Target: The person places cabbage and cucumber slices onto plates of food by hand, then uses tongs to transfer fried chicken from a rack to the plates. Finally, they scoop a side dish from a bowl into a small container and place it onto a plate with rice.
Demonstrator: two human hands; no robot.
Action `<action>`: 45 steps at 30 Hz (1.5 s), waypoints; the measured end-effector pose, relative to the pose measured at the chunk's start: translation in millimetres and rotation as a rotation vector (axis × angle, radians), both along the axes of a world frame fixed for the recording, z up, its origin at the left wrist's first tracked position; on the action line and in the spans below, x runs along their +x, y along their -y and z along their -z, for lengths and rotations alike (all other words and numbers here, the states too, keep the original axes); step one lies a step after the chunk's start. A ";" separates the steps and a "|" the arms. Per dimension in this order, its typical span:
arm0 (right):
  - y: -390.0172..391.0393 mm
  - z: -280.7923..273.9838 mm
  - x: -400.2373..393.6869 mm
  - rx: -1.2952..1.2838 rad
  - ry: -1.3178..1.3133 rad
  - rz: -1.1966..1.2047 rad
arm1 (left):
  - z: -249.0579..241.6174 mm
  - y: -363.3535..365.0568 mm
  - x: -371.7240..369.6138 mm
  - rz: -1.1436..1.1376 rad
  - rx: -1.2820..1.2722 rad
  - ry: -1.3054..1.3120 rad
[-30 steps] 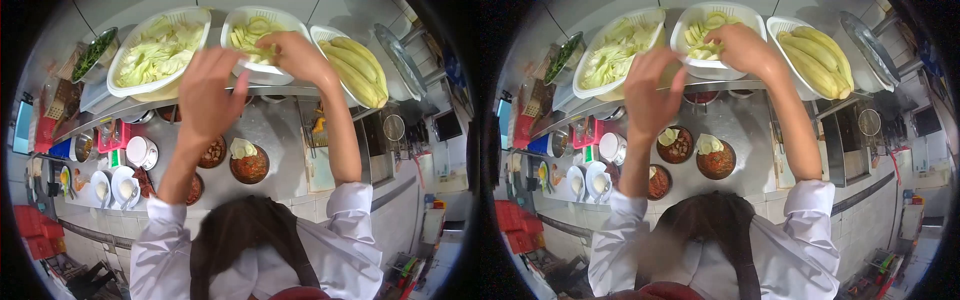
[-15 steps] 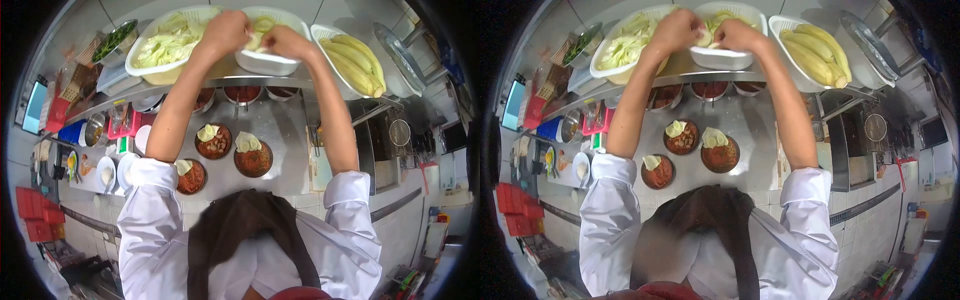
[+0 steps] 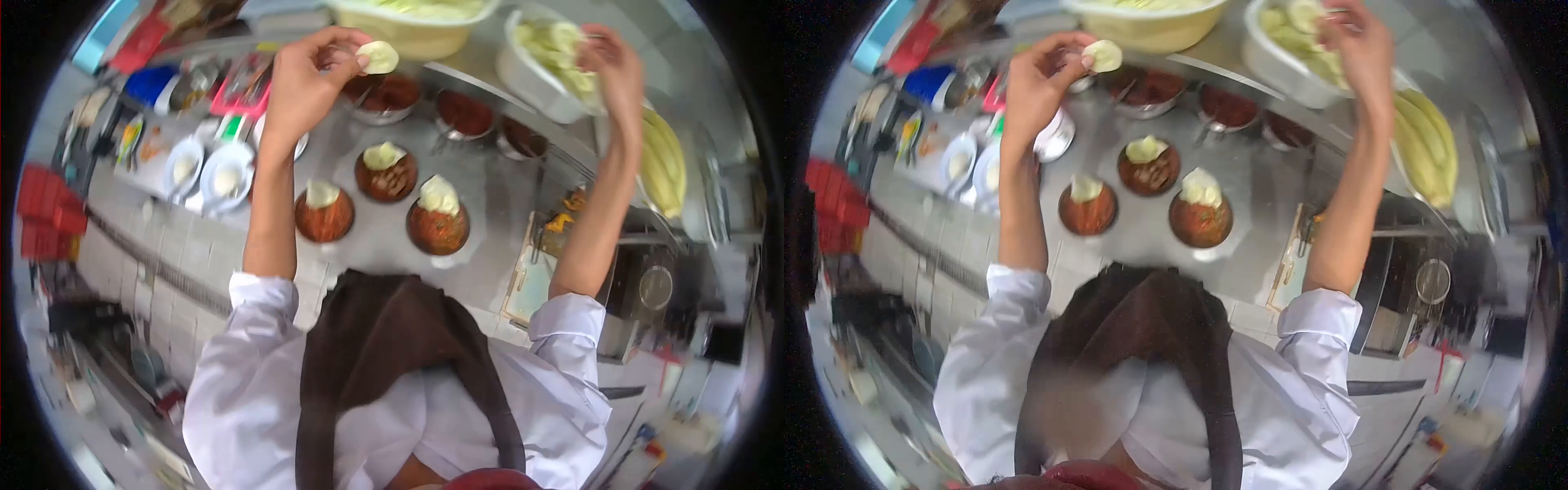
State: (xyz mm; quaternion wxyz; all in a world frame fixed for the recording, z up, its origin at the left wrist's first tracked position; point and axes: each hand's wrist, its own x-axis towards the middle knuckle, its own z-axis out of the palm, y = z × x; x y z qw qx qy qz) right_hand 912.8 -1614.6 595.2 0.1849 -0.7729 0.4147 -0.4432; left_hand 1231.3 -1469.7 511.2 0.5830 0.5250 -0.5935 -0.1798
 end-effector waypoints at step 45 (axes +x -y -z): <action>-171.8 385.3 -135.6 0.379 -0.572 1.165 | 343.6 -72.2 73.5 -0.493 0.612 1.005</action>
